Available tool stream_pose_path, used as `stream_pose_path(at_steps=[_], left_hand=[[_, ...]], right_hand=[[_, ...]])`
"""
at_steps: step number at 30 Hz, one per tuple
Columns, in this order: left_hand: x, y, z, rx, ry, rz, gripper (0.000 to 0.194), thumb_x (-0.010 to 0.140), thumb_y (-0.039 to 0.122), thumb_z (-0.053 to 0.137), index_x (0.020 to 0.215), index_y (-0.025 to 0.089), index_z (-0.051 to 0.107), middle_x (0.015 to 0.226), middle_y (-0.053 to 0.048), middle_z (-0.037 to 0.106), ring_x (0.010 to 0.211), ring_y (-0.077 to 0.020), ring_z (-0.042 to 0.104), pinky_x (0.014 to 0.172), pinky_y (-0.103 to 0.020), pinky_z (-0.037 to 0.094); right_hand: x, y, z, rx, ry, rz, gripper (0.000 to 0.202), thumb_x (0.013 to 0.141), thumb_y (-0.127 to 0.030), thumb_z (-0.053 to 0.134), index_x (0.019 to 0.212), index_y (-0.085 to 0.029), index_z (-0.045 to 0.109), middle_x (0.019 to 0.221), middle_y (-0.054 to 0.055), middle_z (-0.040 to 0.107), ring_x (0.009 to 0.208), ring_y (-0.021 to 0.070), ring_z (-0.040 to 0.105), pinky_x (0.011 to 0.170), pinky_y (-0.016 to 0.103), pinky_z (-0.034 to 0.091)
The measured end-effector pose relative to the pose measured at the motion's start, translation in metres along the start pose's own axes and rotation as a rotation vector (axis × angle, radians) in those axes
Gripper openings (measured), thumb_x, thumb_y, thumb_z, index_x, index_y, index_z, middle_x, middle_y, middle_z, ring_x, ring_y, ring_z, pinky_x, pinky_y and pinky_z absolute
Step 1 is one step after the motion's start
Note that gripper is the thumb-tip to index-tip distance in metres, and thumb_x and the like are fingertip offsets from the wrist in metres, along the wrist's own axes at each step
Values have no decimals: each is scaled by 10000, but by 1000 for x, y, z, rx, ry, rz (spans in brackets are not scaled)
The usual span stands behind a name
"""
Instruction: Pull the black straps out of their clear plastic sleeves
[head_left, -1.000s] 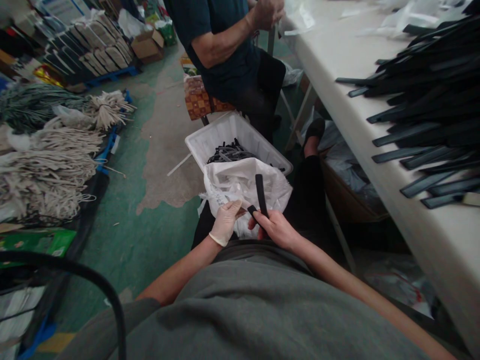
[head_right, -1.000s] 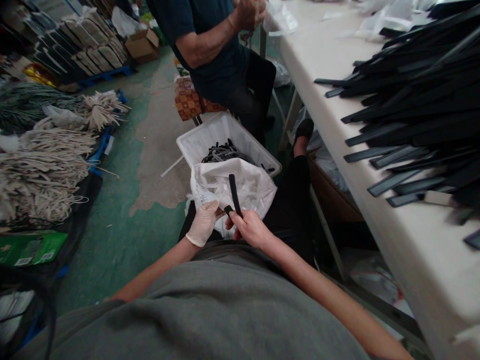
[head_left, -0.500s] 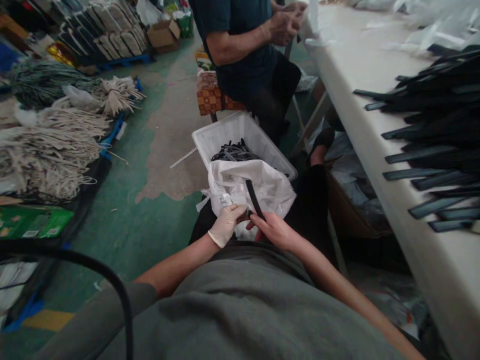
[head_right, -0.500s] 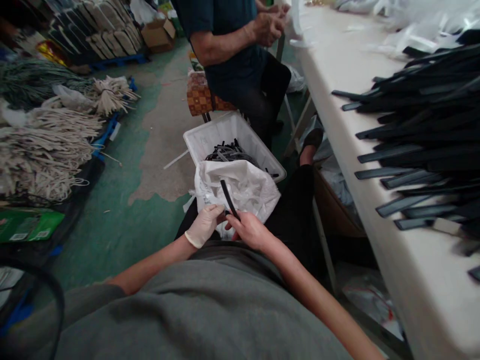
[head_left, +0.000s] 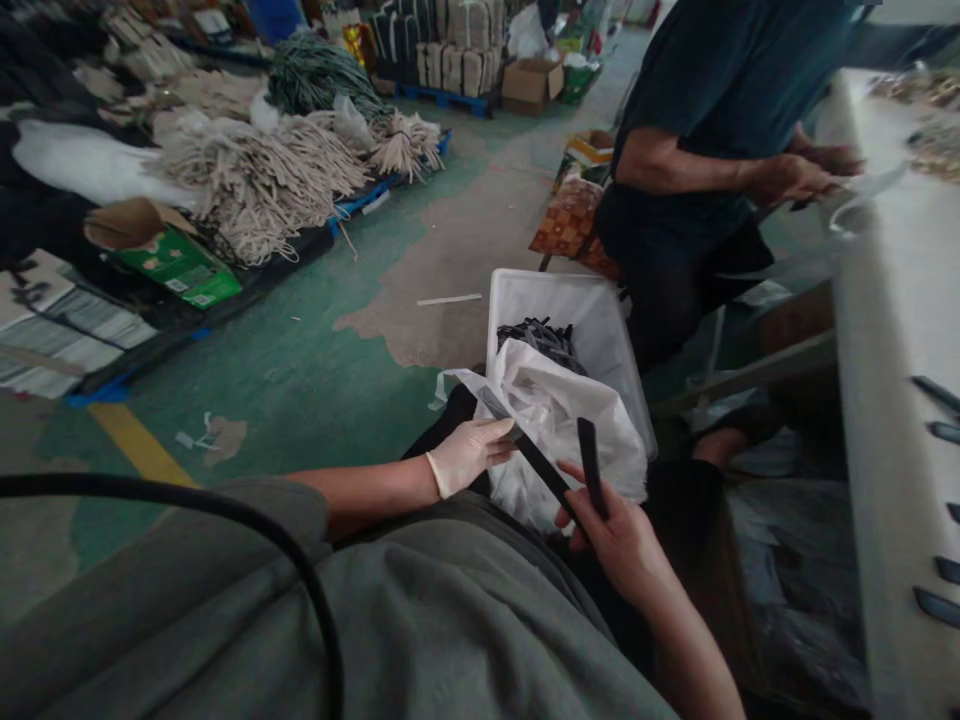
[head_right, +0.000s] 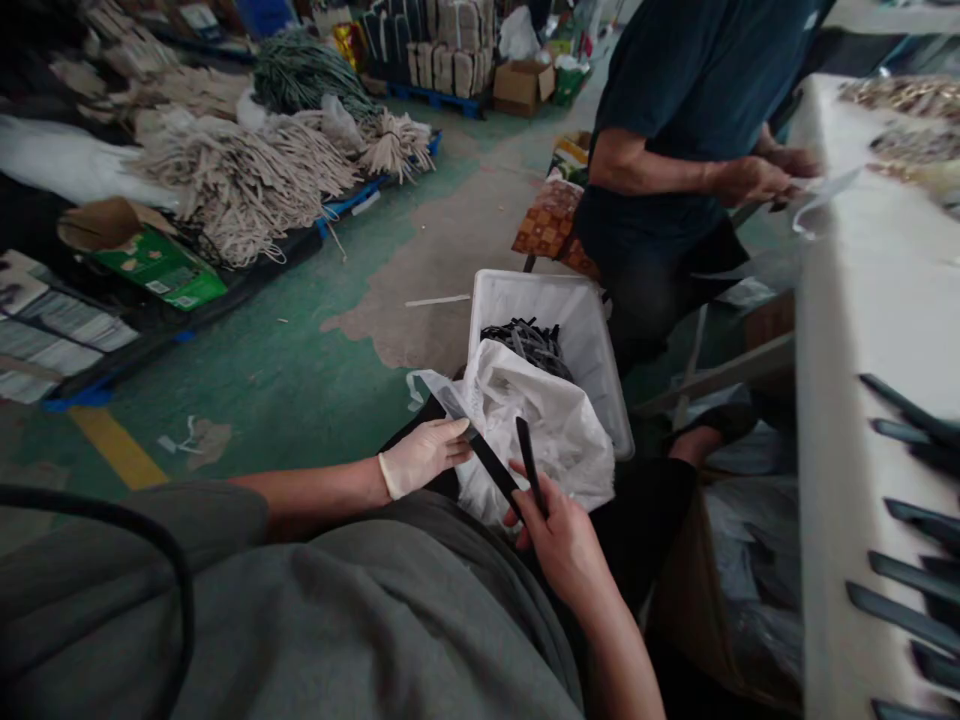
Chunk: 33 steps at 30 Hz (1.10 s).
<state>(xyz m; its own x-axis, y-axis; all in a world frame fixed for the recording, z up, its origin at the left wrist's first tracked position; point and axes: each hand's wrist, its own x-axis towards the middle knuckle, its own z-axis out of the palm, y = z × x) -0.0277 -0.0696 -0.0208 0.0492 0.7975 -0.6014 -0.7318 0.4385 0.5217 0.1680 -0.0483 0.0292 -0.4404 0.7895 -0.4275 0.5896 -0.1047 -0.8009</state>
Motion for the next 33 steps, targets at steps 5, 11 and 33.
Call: stream_pose_path(at_steps=[5, 11, 33], left_hand=[[-11, -3, 1, -31, -93, -96, 399, 617, 433, 865, 849, 155, 699, 839, -55, 712, 771, -173, 645, 795, -310, 436], [-6, 5, -8, -126, 45, -35, 337, 649, 386, 853, 855, 169, 698, 895, -48, 721, 869, -173, 645, 874, -310, 420], [-6, -7, -3, -106, -25, -40, 418, 588, 446, 875, 856, 169, 716, 934, -51, 716, 900, -180, 628, 868, -313, 412]], right_hand=[[13, -14, 10, -57, 21, -66, 548, 934, -429, 444, 1417, -174, 475, 714, 7, 686, 469, 151, 583, 553, 301, 498], [15, -24, 5, -124, -18, -64, 602, 919, -459, 464, 1456, -190, 425, 768, 15, 708, 427, 135, 532, 490, 292, 468], [13, -12, 9, -180, -8, -33, 569, 929, -473, 428, 1437, -217, 452, 747, 5, 699, 398, 141, 520, 468, 298, 466]])
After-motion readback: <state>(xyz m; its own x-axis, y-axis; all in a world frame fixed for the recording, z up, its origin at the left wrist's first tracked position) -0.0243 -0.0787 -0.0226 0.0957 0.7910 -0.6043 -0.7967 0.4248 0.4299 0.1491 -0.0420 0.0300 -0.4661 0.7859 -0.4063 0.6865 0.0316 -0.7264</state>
